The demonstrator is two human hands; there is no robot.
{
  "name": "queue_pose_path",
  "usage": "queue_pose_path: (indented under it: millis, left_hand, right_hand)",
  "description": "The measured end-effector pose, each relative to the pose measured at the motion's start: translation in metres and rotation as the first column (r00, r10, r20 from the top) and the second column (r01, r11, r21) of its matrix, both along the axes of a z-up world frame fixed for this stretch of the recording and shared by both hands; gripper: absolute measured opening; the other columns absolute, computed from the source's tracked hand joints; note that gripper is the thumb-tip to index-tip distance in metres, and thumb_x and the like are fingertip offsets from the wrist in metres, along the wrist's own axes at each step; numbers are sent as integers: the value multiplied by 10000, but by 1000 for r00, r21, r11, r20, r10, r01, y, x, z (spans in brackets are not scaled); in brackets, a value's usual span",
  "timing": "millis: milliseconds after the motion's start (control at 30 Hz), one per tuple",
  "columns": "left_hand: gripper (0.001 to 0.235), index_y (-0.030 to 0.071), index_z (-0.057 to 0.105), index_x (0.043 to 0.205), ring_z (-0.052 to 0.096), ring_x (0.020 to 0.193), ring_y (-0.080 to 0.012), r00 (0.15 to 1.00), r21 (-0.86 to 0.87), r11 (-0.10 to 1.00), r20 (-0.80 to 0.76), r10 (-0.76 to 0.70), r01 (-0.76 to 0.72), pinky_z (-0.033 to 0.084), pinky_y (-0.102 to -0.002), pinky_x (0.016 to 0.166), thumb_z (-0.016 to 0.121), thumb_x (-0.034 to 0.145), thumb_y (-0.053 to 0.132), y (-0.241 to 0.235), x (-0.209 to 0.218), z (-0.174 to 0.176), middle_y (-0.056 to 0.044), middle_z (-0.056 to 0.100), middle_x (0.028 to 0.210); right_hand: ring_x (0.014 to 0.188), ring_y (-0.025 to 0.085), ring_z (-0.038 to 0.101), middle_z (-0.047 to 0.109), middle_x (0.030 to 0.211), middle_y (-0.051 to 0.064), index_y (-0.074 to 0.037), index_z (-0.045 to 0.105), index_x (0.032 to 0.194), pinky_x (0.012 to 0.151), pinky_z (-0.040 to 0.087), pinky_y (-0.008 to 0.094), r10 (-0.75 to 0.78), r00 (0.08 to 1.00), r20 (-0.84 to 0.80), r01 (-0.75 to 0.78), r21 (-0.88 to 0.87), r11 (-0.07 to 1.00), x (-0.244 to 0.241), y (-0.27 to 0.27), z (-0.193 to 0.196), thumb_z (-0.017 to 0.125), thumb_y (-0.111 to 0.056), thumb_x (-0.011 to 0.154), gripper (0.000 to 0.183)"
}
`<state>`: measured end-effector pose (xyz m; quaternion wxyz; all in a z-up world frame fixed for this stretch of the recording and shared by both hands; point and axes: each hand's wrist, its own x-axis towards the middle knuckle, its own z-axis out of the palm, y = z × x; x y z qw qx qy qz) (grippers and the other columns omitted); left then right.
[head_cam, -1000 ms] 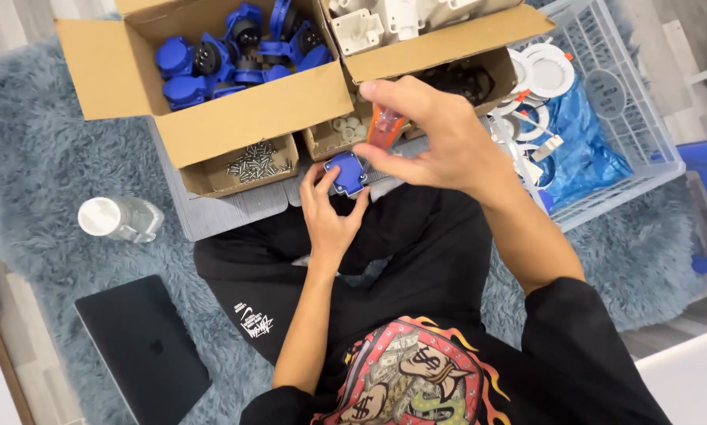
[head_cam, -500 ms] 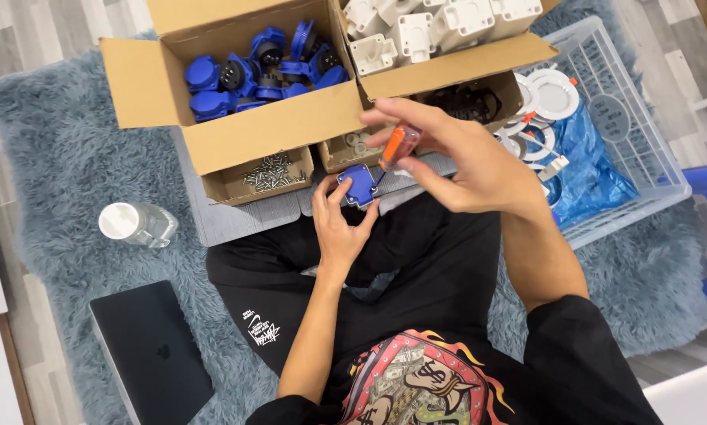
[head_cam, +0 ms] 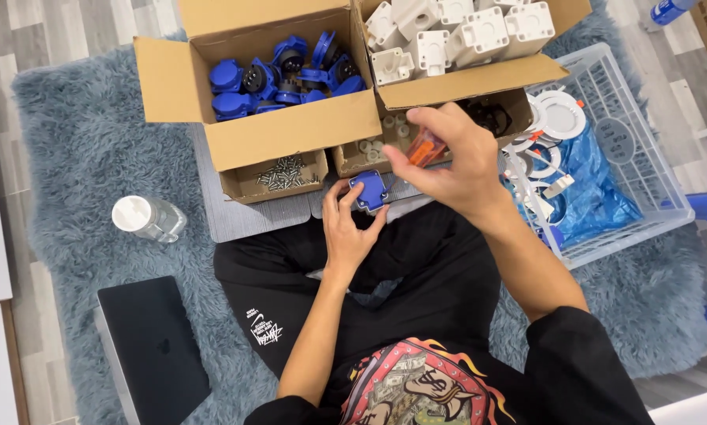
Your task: Assembling small light fixture components by hand and using a screwdriver while sitting on the floor.
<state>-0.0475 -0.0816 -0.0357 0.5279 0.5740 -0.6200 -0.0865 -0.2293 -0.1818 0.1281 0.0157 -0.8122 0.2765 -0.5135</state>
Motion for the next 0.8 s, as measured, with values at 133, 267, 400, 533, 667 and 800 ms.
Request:
queue_pose_path:
  millis: [133,267,400,533,667,800]
  left_hand:
    - [674,134,628,1387,693,1202,-370,1000,-4,1000,7,-5,5,568,-527,998,981,837,302,0,2,1,-182,585,1394]
    - [667,137,628,1385,698,1193,-377,1000,-4,1000,-17,-18,18,563,-539,1021,981,840,289,-2,1,-2,-180,585,1399]
    - [685,144,640,1384,702,1199,-368,1000,-11,1000,-10,-6,6,568,-539,1025,992,815,294,-2,3,-9,-175,592,1404]
    - [689,158,648,1386,697,1210,-357,1000,4,1000,-13,11,-11,567,-530,1033,991,809,312,-1,2,-8,-159,590,1412]
    - [677,178,650,1387,701,1201,-372,1000,-18,1000,-18,6,-6,578,-516,1009,984,812,307,-1,2,-6,-159,595,1404]
    - [687,197,648,1391,706,1192,-356,1000,1,1000,-21,13,-13,587,-494,979,982,804,322,-1,1,-6,-139,601,1397]
  right_hand:
    - [539,242,550,528,776,80,-21,679,1340,581,550,331,-124,991,-54,115,-151,982,6,6,4,988,-297,928,585]
    - [814,305,638,547,1085,161,7,636,1430,751,596,409,127,988,-92,-128,-2,992,-3,11,38,926,-231,973,592]
    - [1228,395,740,576,1553,301,84,362,1634,987,622,514,609,783,128,-581,500,642,-16,18,69,501,151,1064,591]
    - [1189,421,768,717,1389,280,125,515,1573,923,624,498,538,843,21,-497,415,762,-20,24,72,650,181,1014,578]
    - [978,416,762,768,1179,250,118,662,1444,838,616,495,451,892,-26,-421,315,851,-16,19,65,852,81,946,535]
    - [853,373,675,728,1056,214,100,683,1408,764,588,480,292,955,-51,-276,207,939,-11,16,44,953,18,906,576]
